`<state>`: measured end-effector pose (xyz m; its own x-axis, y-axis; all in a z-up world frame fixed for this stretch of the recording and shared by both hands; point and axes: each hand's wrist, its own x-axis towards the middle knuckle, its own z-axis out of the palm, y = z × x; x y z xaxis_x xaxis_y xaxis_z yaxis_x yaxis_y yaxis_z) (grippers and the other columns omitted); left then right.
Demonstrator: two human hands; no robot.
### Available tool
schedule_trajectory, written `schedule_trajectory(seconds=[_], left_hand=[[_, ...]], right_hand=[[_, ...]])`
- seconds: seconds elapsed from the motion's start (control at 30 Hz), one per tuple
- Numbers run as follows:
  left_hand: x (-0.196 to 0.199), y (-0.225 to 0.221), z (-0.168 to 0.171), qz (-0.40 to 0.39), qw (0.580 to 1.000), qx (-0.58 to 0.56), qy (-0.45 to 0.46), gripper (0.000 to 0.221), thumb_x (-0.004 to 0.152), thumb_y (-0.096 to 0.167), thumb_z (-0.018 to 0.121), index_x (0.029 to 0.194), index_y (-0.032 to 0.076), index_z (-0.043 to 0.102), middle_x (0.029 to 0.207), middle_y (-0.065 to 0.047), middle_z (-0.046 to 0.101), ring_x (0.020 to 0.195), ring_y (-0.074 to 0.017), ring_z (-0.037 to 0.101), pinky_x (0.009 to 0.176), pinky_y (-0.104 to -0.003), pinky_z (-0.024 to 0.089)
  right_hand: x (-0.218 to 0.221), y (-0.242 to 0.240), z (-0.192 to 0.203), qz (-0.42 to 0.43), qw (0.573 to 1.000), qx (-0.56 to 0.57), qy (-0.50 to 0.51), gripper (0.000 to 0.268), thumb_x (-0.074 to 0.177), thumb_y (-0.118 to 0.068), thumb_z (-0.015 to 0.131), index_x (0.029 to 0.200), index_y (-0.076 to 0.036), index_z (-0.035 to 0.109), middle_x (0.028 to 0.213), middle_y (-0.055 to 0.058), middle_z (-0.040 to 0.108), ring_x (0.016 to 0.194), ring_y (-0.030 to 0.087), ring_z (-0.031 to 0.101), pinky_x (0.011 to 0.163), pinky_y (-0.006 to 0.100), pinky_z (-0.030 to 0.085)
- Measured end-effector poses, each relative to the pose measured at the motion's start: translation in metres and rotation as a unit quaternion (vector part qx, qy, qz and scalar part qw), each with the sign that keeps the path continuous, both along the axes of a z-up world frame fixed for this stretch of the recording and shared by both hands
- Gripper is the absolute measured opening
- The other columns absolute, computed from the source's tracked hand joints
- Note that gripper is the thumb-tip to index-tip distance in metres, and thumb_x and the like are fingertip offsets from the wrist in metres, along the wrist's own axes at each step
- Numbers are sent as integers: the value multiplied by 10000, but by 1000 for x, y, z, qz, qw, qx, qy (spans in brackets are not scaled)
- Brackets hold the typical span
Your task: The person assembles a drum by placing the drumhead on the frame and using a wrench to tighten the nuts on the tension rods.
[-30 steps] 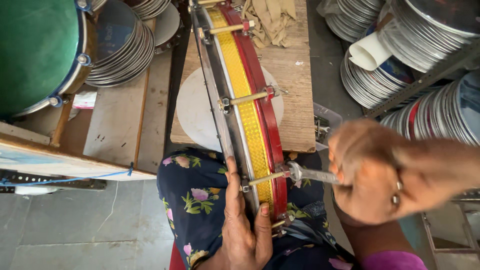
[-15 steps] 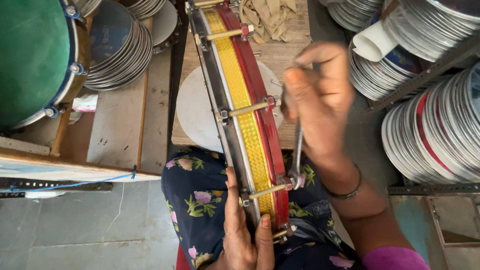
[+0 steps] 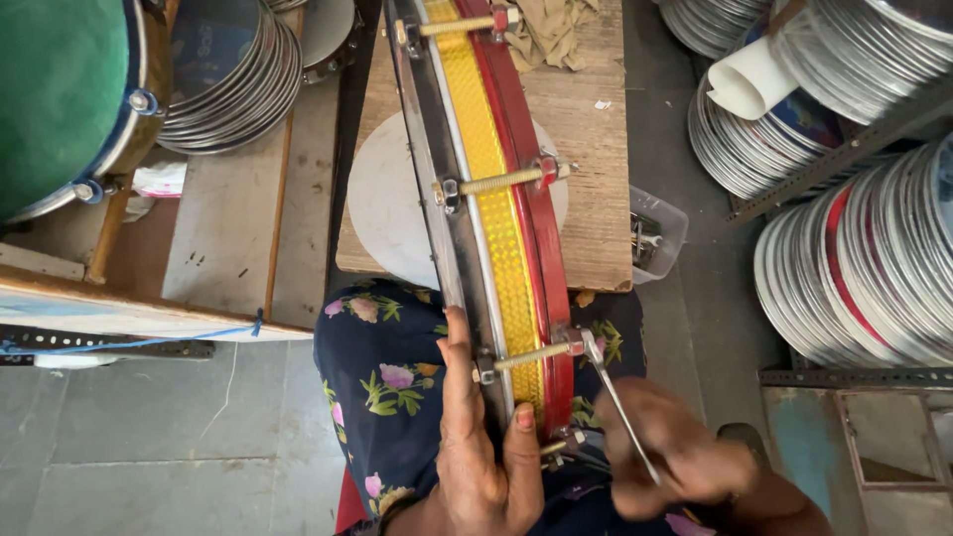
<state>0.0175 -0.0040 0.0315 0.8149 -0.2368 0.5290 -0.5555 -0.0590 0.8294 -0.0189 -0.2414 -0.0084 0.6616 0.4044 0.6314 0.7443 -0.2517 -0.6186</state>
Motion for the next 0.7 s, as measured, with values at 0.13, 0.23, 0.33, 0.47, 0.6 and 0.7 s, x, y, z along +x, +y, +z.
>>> schedule_trajectory(seconds=[0.13, 0.23, 0.33, 0.47, 0.6, 0.7], left_hand=[[-2, -5, -1, 11, 1000, -9, -9, 702, 1045, -35, 483, 1538, -212, 16, 1646, -469, 92, 1593, -566, 145, 1321, -569, 71], [-2, -5, -6, 27, 999, -30, -18, 683, 1046, -36, 489, 1549, -195, 55, 1657, -449, 118, 1606, -542, 167, 1334, -557, 80], [-10, -6, -7, 32, 997, -39, 60, 705, 1013, -52, 499, 1548, -204, 65, 1667, -440, 102, 1599, -529, 86, 1303, -549, 57], [-7, 4, -11, -14, 992, -44, 117, 763, 993, -56, 494, 1548, -204, -9, 1676, -421, 62, 1592, -498, 39, 1268, -533, 34], [-11, -2, -16, 3, 995, -67, 70, 725, 1018, -57, 501, 1557, -191, 35, 1675, -430, 60, 1601, -512, 13, 1300, -533, 4], [-8, -2, -17, 3, 998, -59, 20, 693, 1033, -52, 490, 1549, -183, 46, 1660, -447, 60, 1602, -526, 49, 1320, -534, 15]], right_hand=[[5, 29, 35, -102, 973, 106, -178, 272, 816, -150, 739, 706, -156, 490, 690, -14, 611, 593, 130, 617, 611, 373, 577], [32, 31, 66, -135, 939, 150, -278, 324, 794, -102, 721, 684, -160, 422, 686, -6, 589, 585, 106, 601, 564, 344, 575], [49, 10, 116, -177, 942, -23, -285, 312, 823, 40, 675, 710, -119, 431, 750, 25, 539, 562, 115, 566, 519, 321, 572], [81, -10, 165, -40, 983, -147, 105, 221, 716, 29, 721, 847, -72, 575, 785, 65, 622, 589, 185, 621, 480, 277, 559], [122, 43, 142, -119, 938, 313, -87, 177, 986, -22, 587, 1111, 25, 471, 736, 38, 553, 414, 68, 439, 410, 251, 427], [140, 45, 146, -139, 931, 337, -6, 163, 1013, -7, 598, 1125, -2, 480, 733, 55, 482, 358, 31, 398, 379, 248, 391]])
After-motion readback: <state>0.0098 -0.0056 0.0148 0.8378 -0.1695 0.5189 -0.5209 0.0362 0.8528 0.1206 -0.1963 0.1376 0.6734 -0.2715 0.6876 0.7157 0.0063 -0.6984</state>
